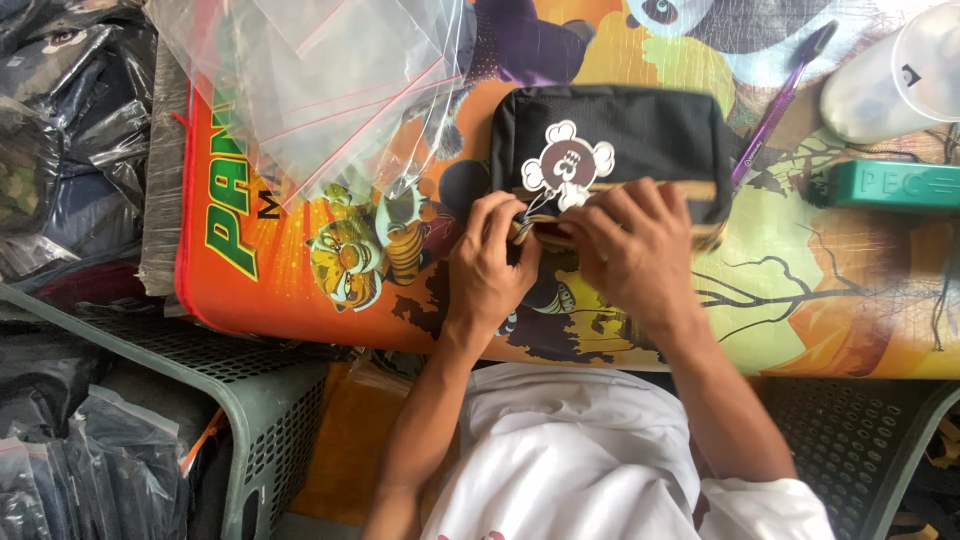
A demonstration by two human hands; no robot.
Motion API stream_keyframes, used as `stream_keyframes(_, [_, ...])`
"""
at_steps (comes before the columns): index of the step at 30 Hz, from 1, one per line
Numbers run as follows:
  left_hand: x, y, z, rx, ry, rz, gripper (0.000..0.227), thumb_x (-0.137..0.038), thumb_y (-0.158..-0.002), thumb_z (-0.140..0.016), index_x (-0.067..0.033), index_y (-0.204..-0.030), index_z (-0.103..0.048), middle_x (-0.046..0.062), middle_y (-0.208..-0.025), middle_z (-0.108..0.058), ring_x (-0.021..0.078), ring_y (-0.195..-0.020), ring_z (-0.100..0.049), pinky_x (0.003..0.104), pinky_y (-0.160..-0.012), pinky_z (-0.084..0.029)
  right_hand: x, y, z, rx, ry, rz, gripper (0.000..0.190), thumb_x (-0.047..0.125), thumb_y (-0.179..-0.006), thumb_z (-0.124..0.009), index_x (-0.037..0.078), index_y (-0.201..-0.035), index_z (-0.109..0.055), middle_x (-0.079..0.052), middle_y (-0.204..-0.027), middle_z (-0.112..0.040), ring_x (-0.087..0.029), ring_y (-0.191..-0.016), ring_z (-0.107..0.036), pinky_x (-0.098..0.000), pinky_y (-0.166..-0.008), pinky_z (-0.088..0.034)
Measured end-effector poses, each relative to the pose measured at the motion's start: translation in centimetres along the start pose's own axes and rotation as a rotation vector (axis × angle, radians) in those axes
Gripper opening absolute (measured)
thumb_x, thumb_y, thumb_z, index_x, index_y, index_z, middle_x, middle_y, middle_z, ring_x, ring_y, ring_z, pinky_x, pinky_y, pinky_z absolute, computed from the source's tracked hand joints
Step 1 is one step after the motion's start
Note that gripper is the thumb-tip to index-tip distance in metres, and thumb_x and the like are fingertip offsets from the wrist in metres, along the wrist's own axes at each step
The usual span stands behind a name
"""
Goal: The person places a small black pouch into a clear plastic bag, seals it, and then places a sticker on the bag. The person repeats this process with another pouch and places the finished packages into a basket.
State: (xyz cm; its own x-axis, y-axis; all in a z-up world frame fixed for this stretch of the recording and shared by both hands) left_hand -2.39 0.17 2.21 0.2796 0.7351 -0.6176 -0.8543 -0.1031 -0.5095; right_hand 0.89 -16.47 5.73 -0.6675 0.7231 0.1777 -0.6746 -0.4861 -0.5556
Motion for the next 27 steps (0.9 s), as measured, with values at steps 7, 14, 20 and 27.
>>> stream_keyframes(7, [2.0, 1.3, -1.1, -0.129, -0.122, 0.018, 0.021, -0.006, -0.082, -0.074, -0.0157, -0.081, -0.056, -0.004, -0.084, -0.057, 0.0214, -0.064, -0.070, 0.031, -0.054, -0.058, 1.8, 0.7, -0.1, -0.028, -0.178, -0.040, 0.009, 0.021, -0.090, -0.080, 0.016, -0.099, -0.079, 0.000, -0.086, -0.061, -0.020, -0.083, -0.053, -0.0344, -0.072, -0.043])
stream_keyframes(14, [0.2, 0.5, -0.3, -0.082, -0.191, -0.027, 0.026, 0.002, -0.067, -0.068, -0.0132, -0.073, -0.047, 0.001, -0.089, -0.055, 0.0333, -0.095, -0.068, 0.043, -0.077, -0.057, 0.5, -1.8, 0.4, 0.065, -0.238, -0.226, 0.056, 0.020, -0.094, -0.078, -0.001, -0.140, -0.053, -0.022, -0.116, -0.056, -0.041, -0.100, -0.058, -0.0519, -0.077, -0.052])
stream_keyframes(20, [0.8, 0.8, -0.5, -0.093, -0.140, -0.031, 0.024, 0.002, -0.067, -0.067, -0.0102, -0.084, -0.054, 0.008, -0.108, -0.063, 0.0387, -0.126, -0.063, 0.050, -0.100, -0.054, -2.2, -2.7, -2.2, 0.105, -0.324, -0.320, 0.058, 0.028, -0.088, -0.088, 0.003, -0.135, -0.064, -0.013, -0.100, -0.054, -0.036, -0.084, -0.061, -0.0504, -0.066, -0.054])
stream_keyframes(27, [-0.5, 1.0, -0.4, 0.095, -0.175, -0.079, 0.082, -0.020, -0.087, -0.073, -0.0217, -0.161, -0.038, 0.011, -0.171, -0.030, 0.0443, -0.156, -0.029, 0.065, -0.120, -0.031, -3.8, -3.5, -4.2, 0.156, -0.283, -0.334, 0.056, 0.027, -0.088, -0.086, 0.011, -0.137, -0.064, -0.008, -0.100, -0.052, -0.040, -0.097, -0.064, -0.0539, -0.070, -0.054])
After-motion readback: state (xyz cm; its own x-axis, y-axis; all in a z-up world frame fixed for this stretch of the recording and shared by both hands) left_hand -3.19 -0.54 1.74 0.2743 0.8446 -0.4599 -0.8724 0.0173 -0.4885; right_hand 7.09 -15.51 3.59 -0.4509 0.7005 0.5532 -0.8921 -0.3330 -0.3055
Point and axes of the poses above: each hand's wrist, its own y-axis away from the middle knuckle, its own z-axis out of the back of the hand, x = y × z, the point moved 4 cm from there along -y, towards the middle knuckle
